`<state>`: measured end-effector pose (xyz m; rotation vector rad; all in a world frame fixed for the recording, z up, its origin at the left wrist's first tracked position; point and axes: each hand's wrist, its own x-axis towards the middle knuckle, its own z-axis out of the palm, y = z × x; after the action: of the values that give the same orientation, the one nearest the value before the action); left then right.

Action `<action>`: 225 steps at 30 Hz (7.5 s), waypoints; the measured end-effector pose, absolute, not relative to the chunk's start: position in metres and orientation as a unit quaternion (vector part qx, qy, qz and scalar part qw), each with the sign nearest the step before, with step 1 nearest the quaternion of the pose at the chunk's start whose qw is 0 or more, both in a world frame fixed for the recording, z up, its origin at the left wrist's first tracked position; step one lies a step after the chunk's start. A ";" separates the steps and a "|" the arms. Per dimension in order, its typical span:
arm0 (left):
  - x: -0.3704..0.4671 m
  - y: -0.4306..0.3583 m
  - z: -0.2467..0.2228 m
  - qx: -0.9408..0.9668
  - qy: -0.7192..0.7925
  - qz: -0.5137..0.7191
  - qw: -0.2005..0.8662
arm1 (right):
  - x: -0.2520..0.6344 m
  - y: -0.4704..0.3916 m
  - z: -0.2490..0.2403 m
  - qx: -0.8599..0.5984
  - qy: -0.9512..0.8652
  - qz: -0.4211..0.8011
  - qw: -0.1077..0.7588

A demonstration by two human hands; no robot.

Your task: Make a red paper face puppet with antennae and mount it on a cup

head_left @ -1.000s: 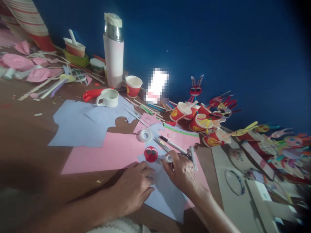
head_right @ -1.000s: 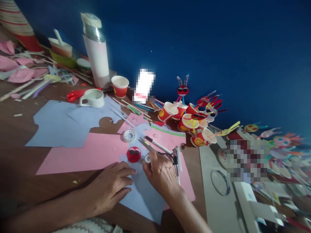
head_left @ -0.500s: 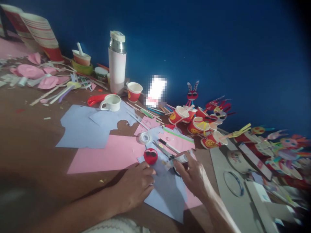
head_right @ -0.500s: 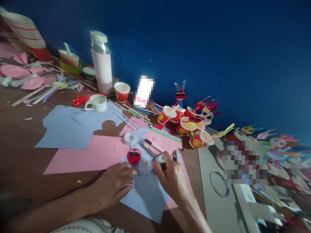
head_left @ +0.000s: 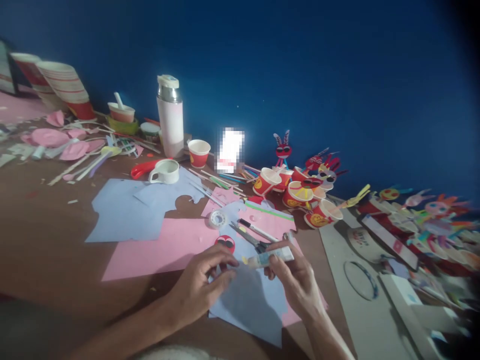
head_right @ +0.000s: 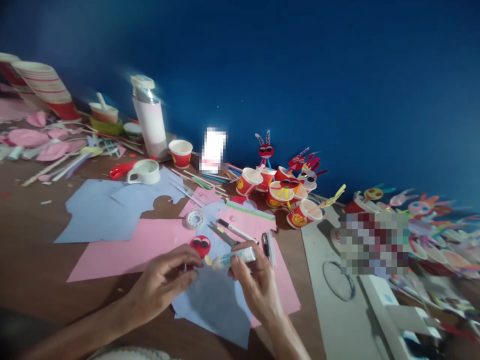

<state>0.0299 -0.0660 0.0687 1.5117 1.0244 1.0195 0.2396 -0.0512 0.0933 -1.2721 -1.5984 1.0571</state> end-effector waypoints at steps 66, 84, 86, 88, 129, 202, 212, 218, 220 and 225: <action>0.038 -0.065 0.081 0.386 0.290 0.554 0.678 | 0.183 -0.065 0.045 -0.340 -0.426 0.728 0.415; 0.043 -0.061 0.077 0.348 0.298 0.567 0.685 | 0.182 -0.062 0.055 -0.386 -0.386 0.727 0.417; 0.043 -0.060 0.077 0.335 0.302 0.565 0.691 | 0.183 -0.061 0.052 -0.397 -0.416 0.685 0.447; 0.043 -0.060 0.076 0.327 0.315 0.565 0.689 | 0.183 -0.062 0.045 -0.406 -0.410 0.663 0.477; 0.040 -0.059 0.070 0.352 0.317 0.552 0.686 | 0.186 -0.066 0.047 -0.420 -0.482 0.640 0.426; -0.046 0.026 0.046 0.732 0.513 0.376 0.244 | 0.253 -0.065 0.031 -0.500 -0.833 0.112 0.208; -0.049 -0.002 0.079 0.738 0.504 0.432 0.121 | 0.256 -0.066 0.054 -0.469 -0.813 0.122 0.324; -0.009 -0.050 0.093 0.606 0.542 0.475 0.336 | 0.225 -0.066 0.092 -0.431 -0.781 0.238 0.384; 0.005 -0.057 0.091 0.499 0.555 0.475 0.466 | 0.212 -0.066 0.097 -0.421 -0.774 0.237 0.409; 0.022 -0.059 0.082 0.371 0.490 0.491 0.617 | 0.193 -0.070 0.095 -0.405 -0.769 0.221 0.444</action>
<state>0.0216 -0.0587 0.0818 0.8538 1.1281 1.1300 0.1934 -0.0696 0.0947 -1.0030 -1.9056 0.5484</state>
